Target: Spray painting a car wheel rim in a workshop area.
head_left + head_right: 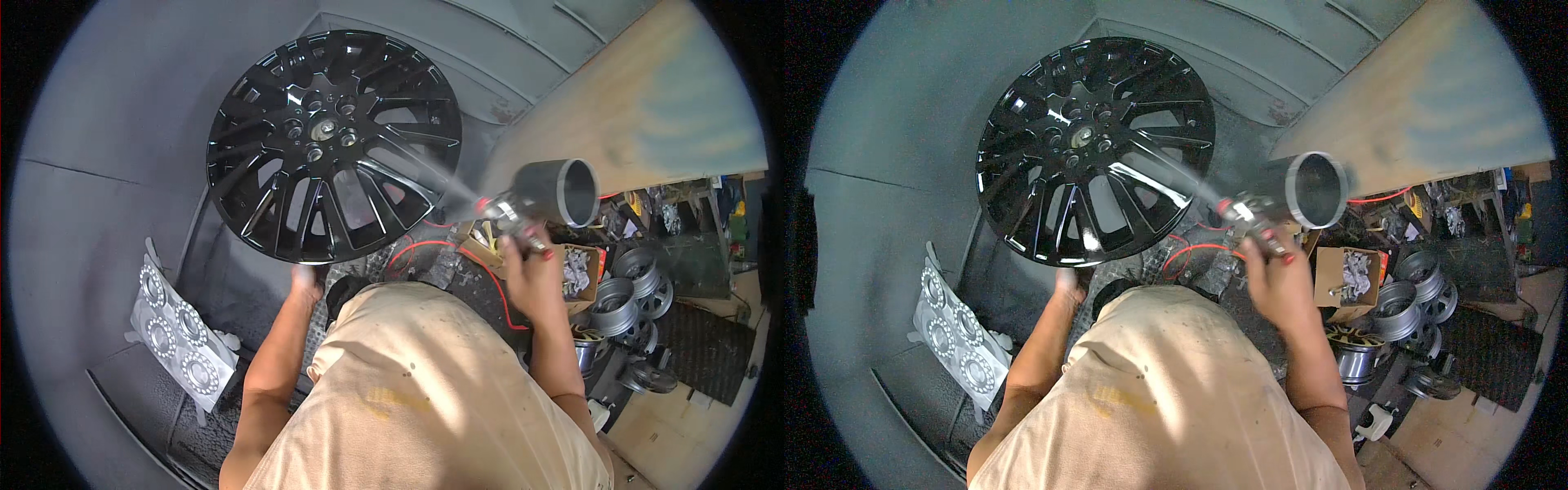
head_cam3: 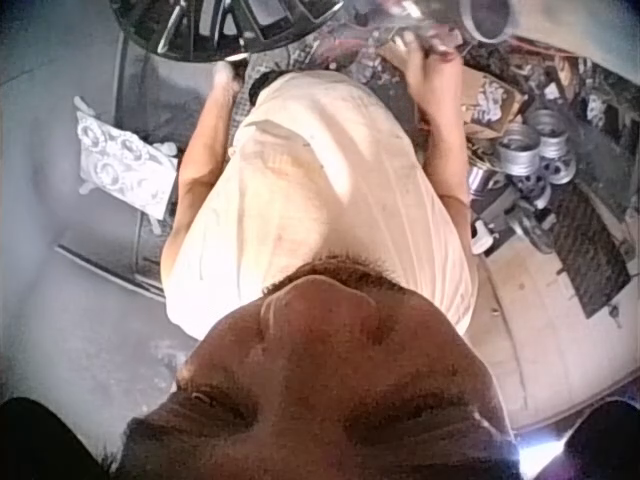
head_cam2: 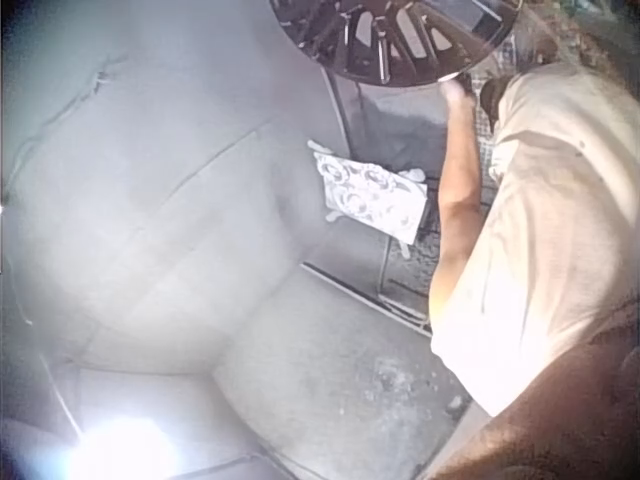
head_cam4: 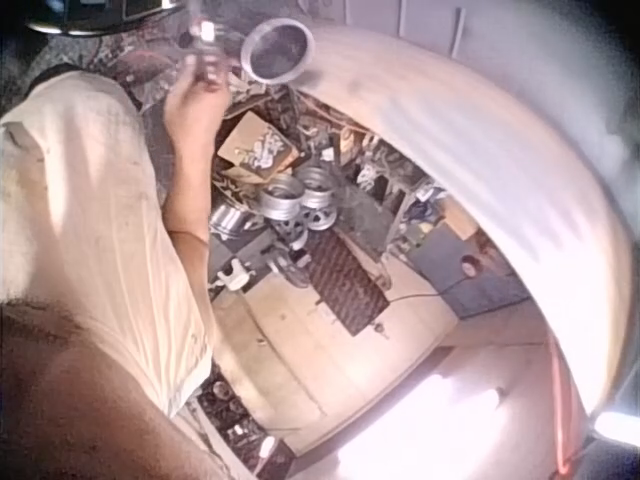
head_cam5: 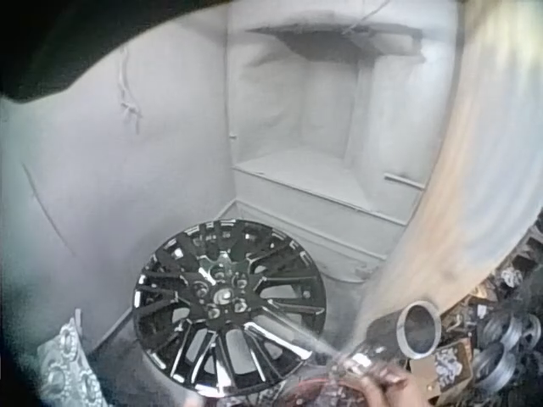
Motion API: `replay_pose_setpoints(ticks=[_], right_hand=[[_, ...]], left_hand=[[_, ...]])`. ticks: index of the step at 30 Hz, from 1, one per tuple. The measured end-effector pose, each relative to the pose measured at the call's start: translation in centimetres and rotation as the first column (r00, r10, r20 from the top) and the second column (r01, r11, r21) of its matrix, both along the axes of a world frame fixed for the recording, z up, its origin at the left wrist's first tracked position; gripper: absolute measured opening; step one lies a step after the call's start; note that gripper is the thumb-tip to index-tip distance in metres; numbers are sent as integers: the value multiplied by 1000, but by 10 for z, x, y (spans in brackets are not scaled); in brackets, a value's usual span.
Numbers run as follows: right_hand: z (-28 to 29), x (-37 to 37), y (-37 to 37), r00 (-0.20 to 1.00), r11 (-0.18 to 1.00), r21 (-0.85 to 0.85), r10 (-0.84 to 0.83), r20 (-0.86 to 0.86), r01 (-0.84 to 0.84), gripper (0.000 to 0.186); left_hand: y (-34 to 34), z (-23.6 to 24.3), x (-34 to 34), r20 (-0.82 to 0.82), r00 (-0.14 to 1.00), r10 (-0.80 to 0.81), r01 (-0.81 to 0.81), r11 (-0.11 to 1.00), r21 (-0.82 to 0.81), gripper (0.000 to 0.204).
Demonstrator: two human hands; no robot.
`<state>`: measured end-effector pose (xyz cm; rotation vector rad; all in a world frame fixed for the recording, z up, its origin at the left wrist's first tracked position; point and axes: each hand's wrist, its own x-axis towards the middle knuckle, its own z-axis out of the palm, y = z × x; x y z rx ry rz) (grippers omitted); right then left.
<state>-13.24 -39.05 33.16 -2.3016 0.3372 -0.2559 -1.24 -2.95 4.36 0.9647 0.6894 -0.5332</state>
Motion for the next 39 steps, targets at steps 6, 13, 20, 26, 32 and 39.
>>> replay_pose_setpoints(ticks=[6, 13, 20, 26, 32, 39], right_hand=[[-5, -6, -16, 991, 988, -78, -131, 20, 132, 17], [3, -32, 31, 959, 955, 215, 241, -148, -207, 27], [-6, -22, 16, 981, 990, 90, 118, -155, -105, 25], [-5, 10, -30, 987, 963, -217, -162, 4, 158, 21], [-8, 4, 10, 1000, 998, 52, 18, -19, -17, 23], [-1, 1, 34, 914, 914, 4, 406, 13, -406, 27]], left_hand=[[-20, -7, -23, -72, 997, 33, -33, 999, 1, 28], [-25, -16, -43, -77, 968, -237, 234, 971, -55, 33], [-14, -23, -20, -122, 984, -130, 132, 991, 11, 29], [31, -26, 15, 54, 997, 63, -63, 998, 10, 36], [7, -14, -8, -31, 999, -21, 22, 1000, 16, 33], [-25, 0, -28, -127, 991, -43, 47, 998, 30, 22]])
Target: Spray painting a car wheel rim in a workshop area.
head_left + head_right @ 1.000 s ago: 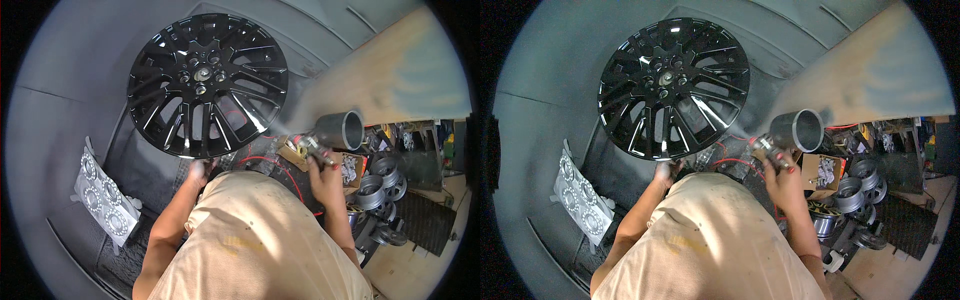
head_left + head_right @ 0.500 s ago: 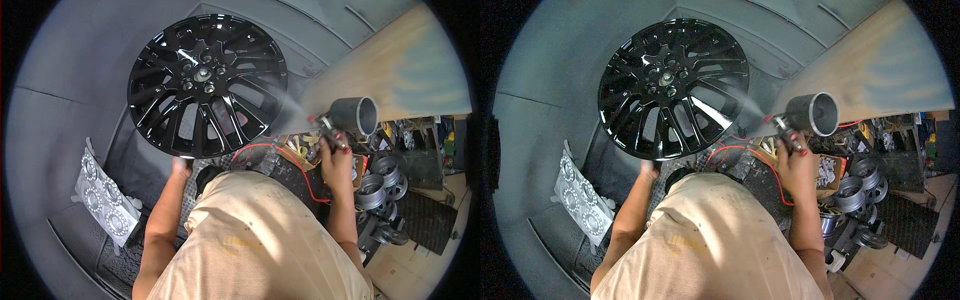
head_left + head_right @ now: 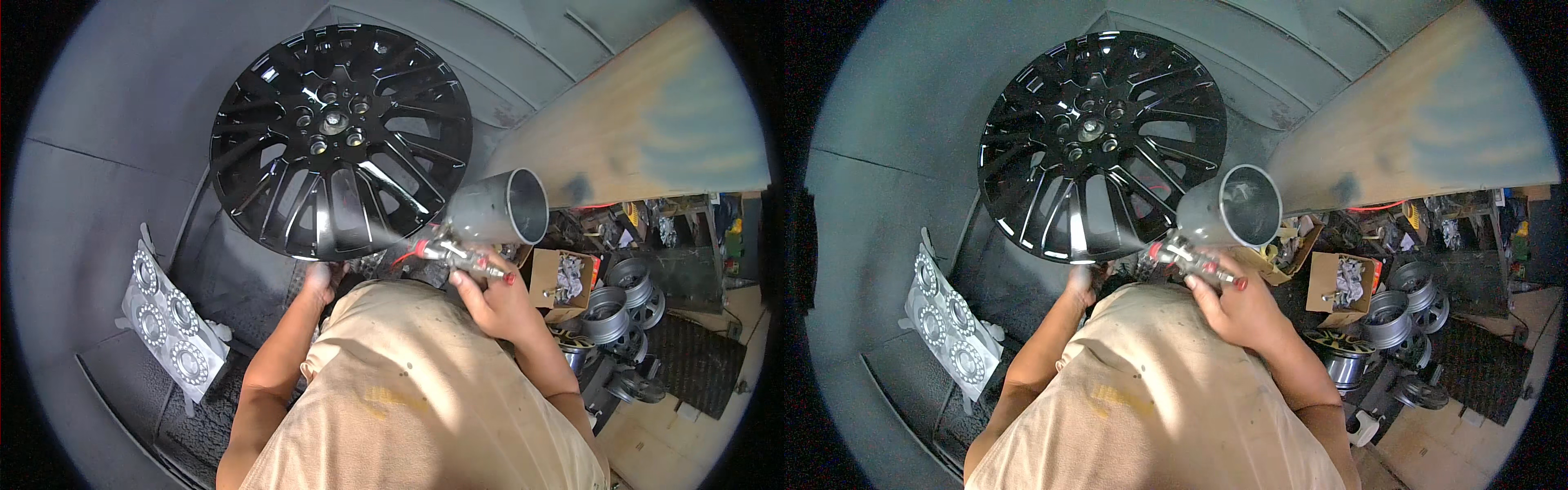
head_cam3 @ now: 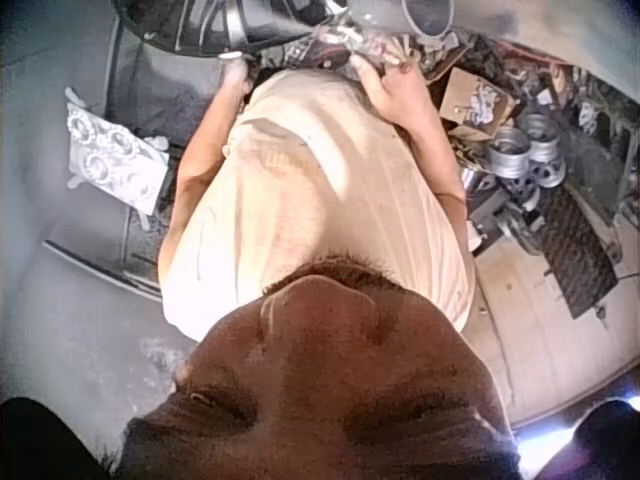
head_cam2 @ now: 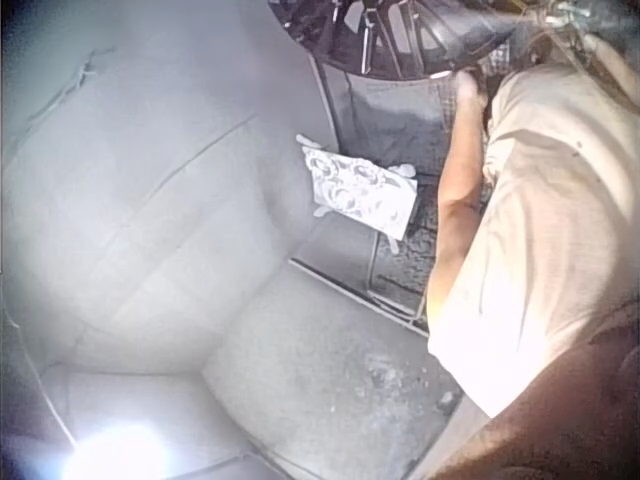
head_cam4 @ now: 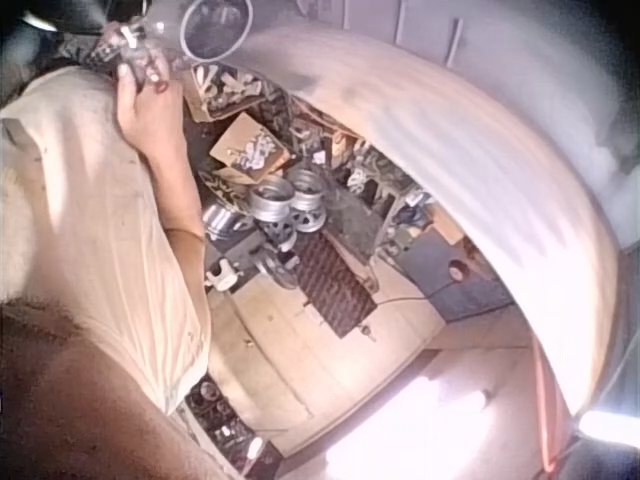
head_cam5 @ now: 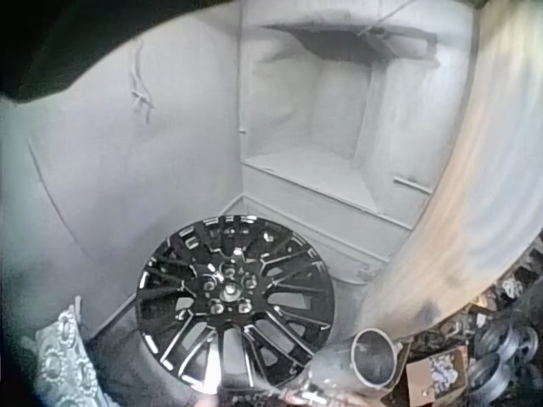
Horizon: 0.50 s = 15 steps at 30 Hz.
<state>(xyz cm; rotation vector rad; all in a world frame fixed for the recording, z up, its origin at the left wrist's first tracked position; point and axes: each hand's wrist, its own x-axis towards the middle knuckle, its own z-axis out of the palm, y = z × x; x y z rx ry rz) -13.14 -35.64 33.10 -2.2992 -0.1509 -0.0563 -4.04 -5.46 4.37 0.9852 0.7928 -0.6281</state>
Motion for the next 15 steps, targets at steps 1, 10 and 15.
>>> replay_pose_setpoints(ticks=[1, 10, 15], right_hand=[[-1, 1, -1, 987, 986, 88, -137, -82, 144, 25], [-11, 5, -64, 846, 840, -97, -533, 31, 533, 23], [2, -19, -25, 930, 945, -35, -327, -166, 326, 24]], left_hand=[[-5, 6, -2, -19, 998, -55, 55, 998, 5, 22], [44, -30, 17, 61, 995, 84, -86, 995, 41, 19], [40, -18, 20, 94, 995, 37, -37, 999, 0, 22]])
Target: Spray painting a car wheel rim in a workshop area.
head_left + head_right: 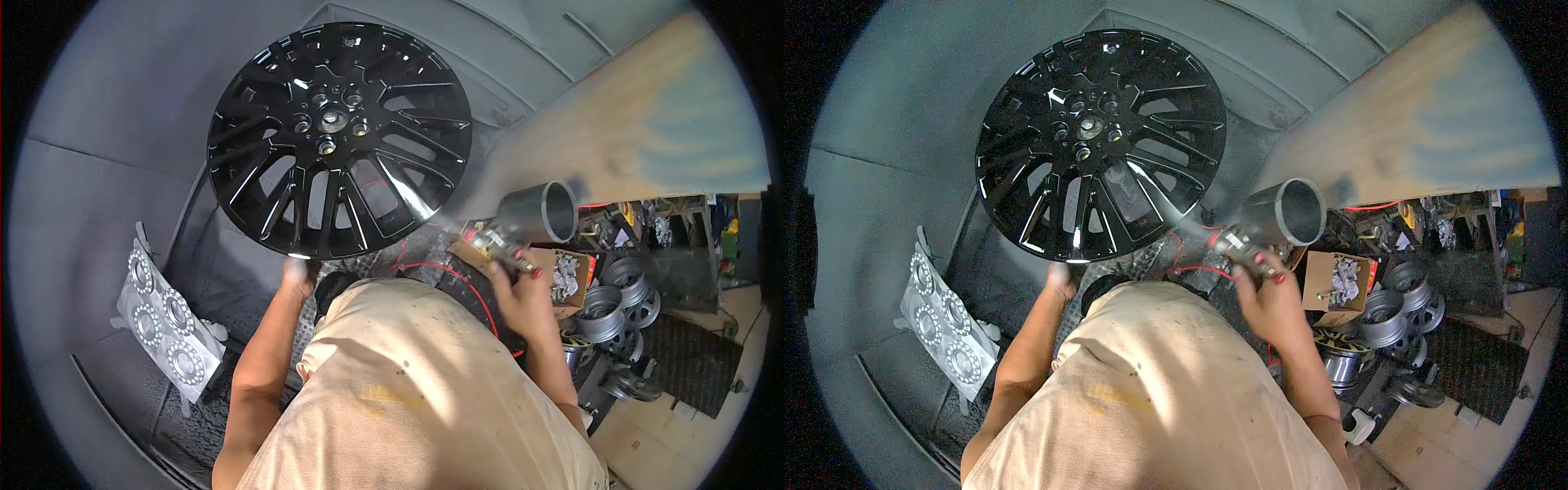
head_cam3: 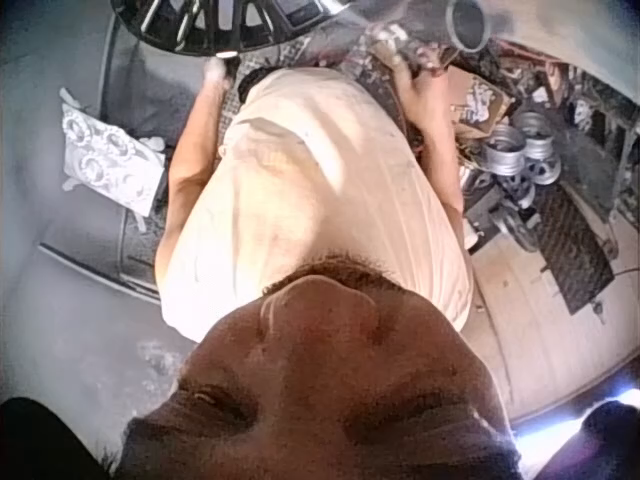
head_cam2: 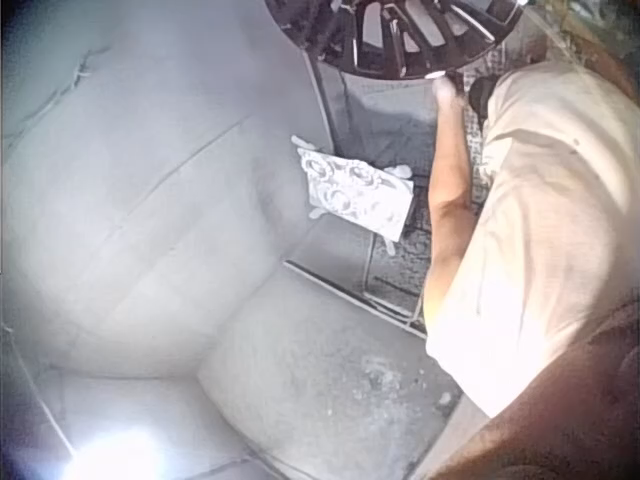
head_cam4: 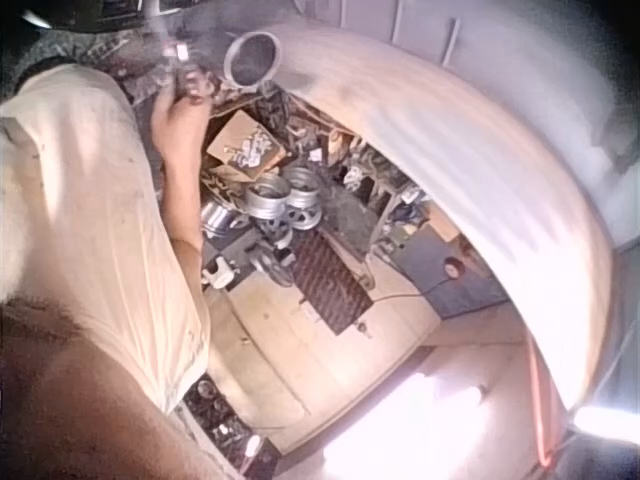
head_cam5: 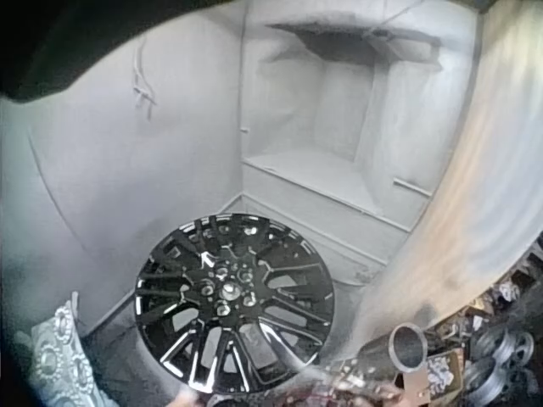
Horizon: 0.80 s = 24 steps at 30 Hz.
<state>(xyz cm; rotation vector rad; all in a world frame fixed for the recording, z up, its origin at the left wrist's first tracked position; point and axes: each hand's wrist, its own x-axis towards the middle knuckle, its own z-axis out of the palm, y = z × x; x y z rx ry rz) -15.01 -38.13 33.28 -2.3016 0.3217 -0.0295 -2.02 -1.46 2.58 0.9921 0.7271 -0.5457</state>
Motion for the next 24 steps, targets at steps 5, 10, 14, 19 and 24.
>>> replay_pose_setpoints(ticks=[5, 10, 14, 19, 24], right_hand=[[-6, -16, 19, 982, 965, 179, 187, 34, -190, 25], [-17, 5, -2, 994, 994, 69, -89, 58, 85, 25], [-13, 28, -34, 973, 910, -383, -78, 217, 159, 20], [5, 34, -15, 993, 976, -208, -39, 108, 61, 21], [10, 40, 26, 957, 962, -24, 267, -114, -271, 24]], left_hand=[[-35, 27, -5, -19, 999, -48, 49, 999, 12, 30], [-65, 33, -20, -71, 994, -88, 81, 993, -91, 20], [-57, 33, -27, -194, 910, -367, 340, 927, -159, 32], [-31, -1, -14, -124, 990, -66, 56, 995, -84, 26], [0, 1, -12, -131, 986, -103, 114, 990, 81, 25]])
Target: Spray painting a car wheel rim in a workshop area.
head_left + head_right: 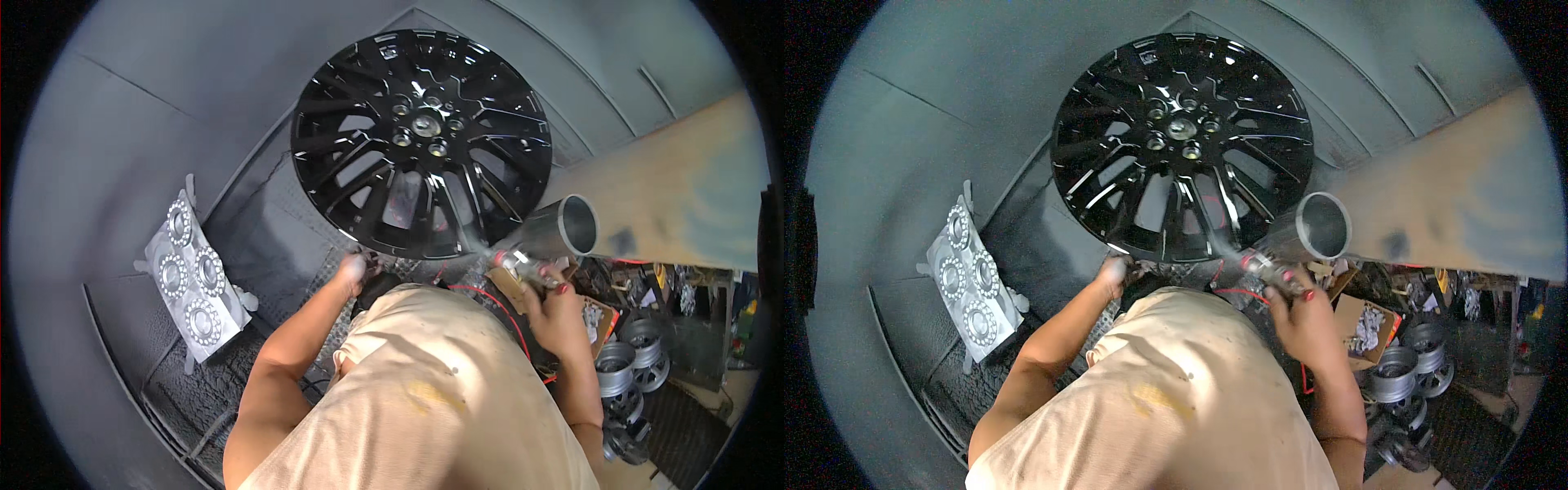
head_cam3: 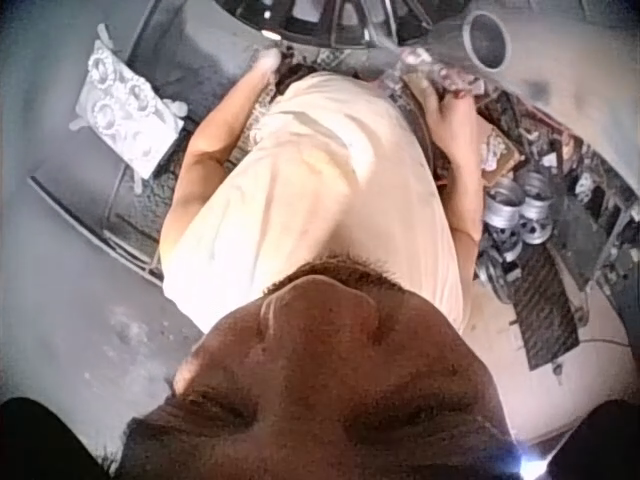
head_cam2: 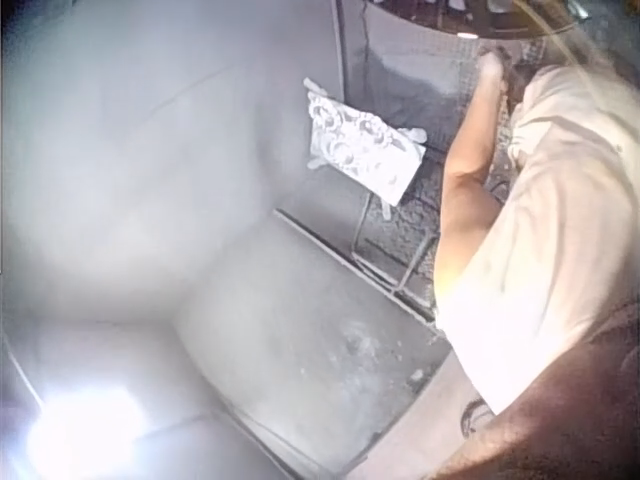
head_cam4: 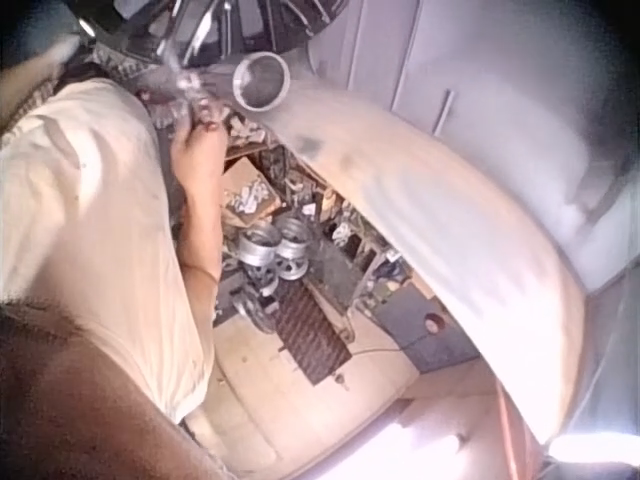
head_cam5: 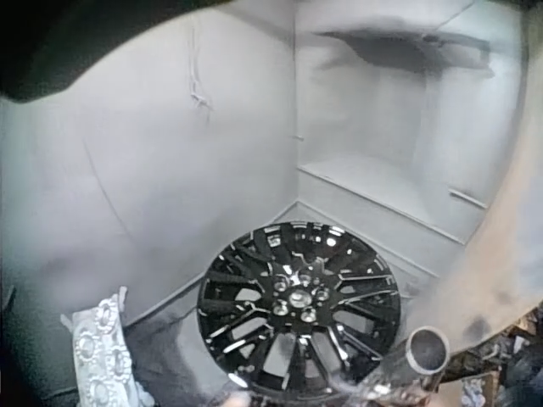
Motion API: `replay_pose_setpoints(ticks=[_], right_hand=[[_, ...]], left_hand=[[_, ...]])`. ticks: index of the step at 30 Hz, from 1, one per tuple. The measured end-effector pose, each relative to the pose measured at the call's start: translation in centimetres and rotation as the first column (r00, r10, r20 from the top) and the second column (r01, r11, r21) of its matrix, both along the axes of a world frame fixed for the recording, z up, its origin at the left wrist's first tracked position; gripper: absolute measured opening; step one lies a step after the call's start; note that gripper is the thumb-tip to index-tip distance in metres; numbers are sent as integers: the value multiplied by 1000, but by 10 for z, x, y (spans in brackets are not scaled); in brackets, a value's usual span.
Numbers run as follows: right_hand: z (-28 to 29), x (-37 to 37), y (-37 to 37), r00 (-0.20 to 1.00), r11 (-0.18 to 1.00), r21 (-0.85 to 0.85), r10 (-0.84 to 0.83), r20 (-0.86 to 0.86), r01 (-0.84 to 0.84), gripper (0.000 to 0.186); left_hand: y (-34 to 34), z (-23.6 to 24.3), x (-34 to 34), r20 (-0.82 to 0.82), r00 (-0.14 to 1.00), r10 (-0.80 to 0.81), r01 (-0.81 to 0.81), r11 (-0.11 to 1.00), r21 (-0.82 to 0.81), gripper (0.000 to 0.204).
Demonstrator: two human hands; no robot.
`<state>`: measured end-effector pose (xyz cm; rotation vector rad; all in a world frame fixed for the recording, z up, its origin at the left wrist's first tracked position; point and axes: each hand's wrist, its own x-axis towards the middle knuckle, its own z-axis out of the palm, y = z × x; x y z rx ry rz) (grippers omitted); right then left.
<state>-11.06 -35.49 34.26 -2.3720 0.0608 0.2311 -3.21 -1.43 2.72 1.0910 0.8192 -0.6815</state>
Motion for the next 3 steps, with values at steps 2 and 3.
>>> replay_pose_setpoints(ticks=[2, 3], right_hand=[[0, 9, 16, 984, 984, 31, 175, 11, -175, 27], [5, 20, 31, 980, 968, 153, 196, 25, -198, 24]], left_hand=[[8, -1, -9, -5, 991, -136, 136, 990, 46, 24], [10, -3, -13, -6, 978, -209, 209, 977, 41, 25]])
